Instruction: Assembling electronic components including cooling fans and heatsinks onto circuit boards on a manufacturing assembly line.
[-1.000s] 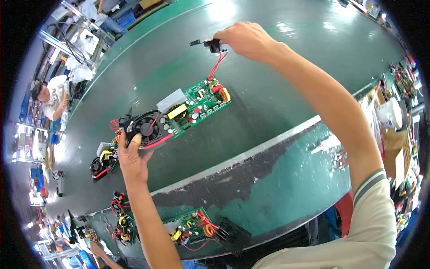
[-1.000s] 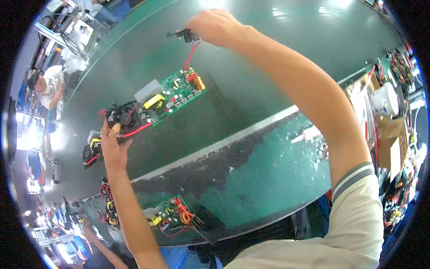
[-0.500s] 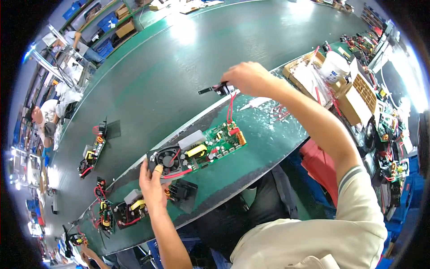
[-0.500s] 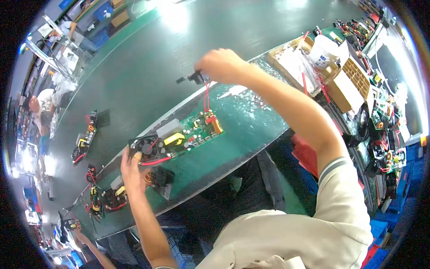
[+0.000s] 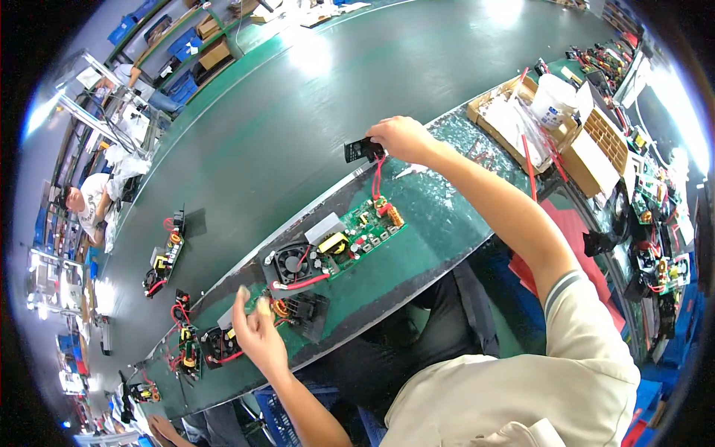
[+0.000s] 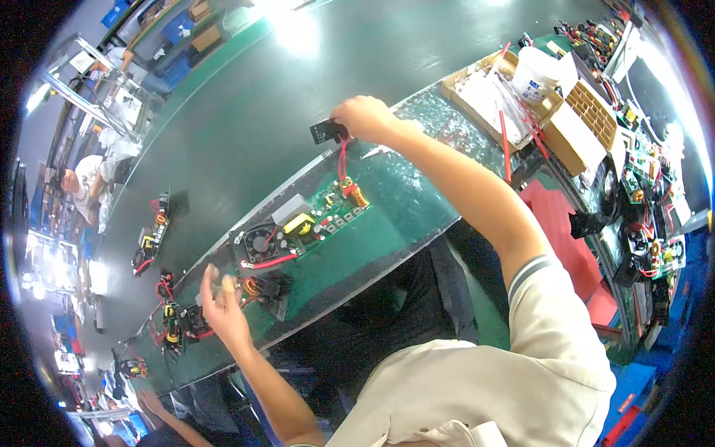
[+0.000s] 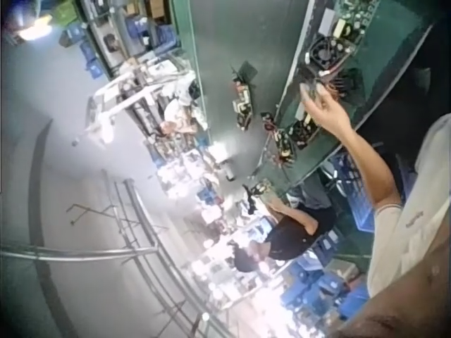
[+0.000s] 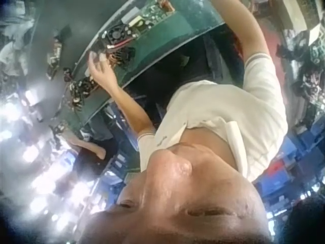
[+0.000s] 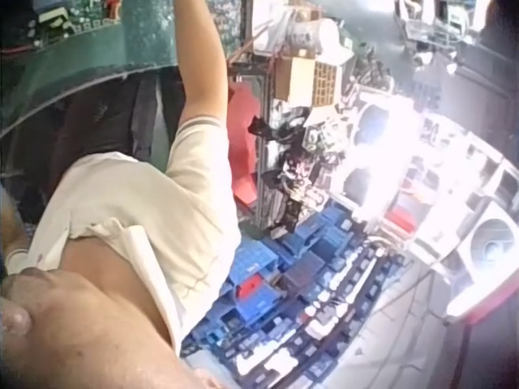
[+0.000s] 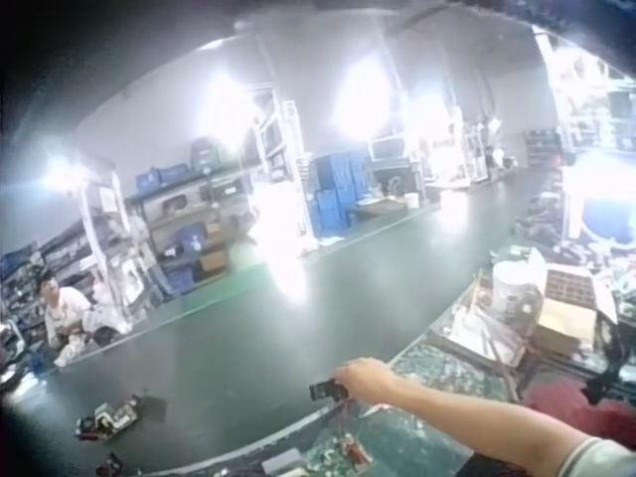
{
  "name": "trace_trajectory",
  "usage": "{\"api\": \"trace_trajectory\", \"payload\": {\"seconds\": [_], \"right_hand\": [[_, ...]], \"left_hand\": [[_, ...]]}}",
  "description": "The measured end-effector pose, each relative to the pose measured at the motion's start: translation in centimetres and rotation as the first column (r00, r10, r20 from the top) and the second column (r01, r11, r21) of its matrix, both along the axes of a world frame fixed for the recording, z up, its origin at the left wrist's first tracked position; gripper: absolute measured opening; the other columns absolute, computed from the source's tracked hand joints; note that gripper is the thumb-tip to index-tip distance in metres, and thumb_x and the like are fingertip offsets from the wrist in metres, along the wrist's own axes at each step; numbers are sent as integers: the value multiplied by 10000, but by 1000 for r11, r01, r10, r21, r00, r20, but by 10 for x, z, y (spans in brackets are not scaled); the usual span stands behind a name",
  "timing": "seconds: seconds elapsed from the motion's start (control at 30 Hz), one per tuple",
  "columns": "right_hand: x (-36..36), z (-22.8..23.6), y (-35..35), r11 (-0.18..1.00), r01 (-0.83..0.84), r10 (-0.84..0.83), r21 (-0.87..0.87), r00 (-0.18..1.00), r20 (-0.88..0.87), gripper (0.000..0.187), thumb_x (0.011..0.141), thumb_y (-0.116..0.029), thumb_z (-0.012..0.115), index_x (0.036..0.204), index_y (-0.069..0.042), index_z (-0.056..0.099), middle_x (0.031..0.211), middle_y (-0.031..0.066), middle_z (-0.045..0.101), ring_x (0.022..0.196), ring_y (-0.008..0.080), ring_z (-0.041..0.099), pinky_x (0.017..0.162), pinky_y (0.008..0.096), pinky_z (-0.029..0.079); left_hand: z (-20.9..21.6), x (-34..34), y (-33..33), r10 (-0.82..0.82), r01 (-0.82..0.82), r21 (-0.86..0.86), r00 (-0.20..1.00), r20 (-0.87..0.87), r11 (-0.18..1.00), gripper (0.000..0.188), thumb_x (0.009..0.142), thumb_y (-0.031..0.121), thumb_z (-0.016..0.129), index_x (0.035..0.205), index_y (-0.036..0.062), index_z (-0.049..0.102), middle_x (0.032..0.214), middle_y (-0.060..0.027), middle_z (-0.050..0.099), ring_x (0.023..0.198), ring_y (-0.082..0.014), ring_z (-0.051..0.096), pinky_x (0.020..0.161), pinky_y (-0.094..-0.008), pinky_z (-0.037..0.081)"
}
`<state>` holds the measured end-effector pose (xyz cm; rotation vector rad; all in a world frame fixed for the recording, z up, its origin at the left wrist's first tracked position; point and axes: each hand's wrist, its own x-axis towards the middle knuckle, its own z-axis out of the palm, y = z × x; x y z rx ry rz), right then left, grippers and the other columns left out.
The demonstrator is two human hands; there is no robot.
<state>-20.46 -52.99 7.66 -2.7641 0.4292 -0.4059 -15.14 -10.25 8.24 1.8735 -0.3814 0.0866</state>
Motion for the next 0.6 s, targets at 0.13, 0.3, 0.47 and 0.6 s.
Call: {"api": "trace_trajectory", "payload": {"seconds": [0.13,0.3,0.47,0.6], "right_hand": [[-2,-1,-2,1000,15,-16,-26,1000,-9,199,892,-188,587,1035,-101,694,976,127,684,929,354,642,822,449,511],[-6,12,8,1000,-11,12,-27,999,45,198,896,-190,585,1029,-92,694,953,131,676,938,355,632,830,449,503],[-10,1,5,998,-51,54,-33,992,116,191,901,-154,572,1020,-67,694,948,144,670,921,363,631,822,456,502],[-15,0,-9,996,-22,19,91,999,37,232,893,-105,577,1094,-53,681,1042,162,675,968,369,628,847,424,504]], "left_hand": [[29,-88,0,-145,74,-240,945,-292,968,229,932,155,599,1118,23,619,1079,-89,650,770,-162,658,578,-230,491],[-18,-172,41,-784,501,-631,175,-596,592,487,853,-15,579,1333,46,527,1289,-188,549,954,-237,637,690,-309,563],[-11,-202,34,-533,551,-505,-124,-837,665,578,813,30,586,1377,7,461,1324,-127,529,1120,-203,579,905,-326,492],[-36,-201,37,-668,566,-530,50,-742,631,560,864,77,645,1389,25,456,1323,-102,513,1154,-200,557,953,-345,480]]}}
